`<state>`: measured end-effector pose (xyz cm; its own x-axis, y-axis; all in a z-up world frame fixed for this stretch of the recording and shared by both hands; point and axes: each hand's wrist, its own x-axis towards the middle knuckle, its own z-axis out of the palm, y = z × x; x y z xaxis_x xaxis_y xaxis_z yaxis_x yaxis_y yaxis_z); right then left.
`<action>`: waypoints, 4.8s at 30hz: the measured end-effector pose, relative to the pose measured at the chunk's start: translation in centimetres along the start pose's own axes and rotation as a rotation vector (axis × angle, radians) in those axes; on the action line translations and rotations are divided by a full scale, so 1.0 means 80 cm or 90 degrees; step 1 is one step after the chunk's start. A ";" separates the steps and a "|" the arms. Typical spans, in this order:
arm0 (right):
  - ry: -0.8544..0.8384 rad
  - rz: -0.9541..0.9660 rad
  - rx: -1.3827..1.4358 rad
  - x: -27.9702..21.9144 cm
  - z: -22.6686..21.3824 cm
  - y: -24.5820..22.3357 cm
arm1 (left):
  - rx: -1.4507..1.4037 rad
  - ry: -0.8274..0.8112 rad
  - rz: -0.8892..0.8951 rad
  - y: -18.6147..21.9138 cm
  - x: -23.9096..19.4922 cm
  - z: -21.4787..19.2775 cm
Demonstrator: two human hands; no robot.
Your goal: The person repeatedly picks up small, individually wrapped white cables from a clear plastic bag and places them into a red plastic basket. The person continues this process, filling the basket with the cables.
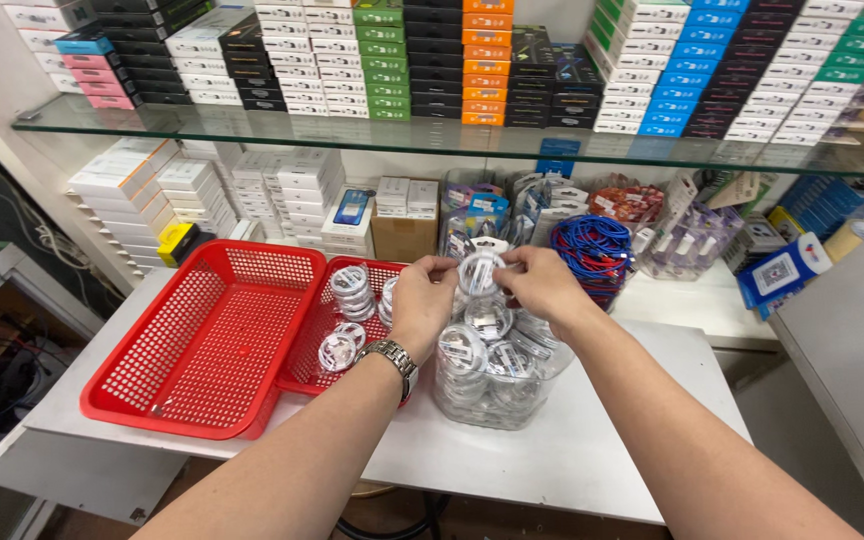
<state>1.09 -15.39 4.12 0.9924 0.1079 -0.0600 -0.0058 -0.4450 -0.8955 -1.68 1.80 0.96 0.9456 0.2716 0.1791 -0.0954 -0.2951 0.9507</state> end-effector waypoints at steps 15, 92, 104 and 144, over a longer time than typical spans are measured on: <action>-0.133 0.209 0.158 0.048 0.283 0.029 | -0.508 0.179 -0.460 -0.254 0.058 -0.128; 0.068 0.014 0.097 -0.020 -0.019 0.034 | -0.217 -0.066 -0.058 -0.010 -0.004 0.047; 0.008 -0.109 0.074 -0.009 0.091 -0.042 | -0.330 0.118 -0.206 -0.045 0.038 -0.064; 0.024 0.401 0.464 0.044 0.346 0.096 | 0.280 -0.035 -0.269 -0.239 0.054 -0.146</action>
<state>1.10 6.15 -15.16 0.7843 0.0042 -0.6204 -0.6014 0.2508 -0.7586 0.58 19.31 -13.50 0.8896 0.4031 -0.2148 0.4172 -0.5260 0.7411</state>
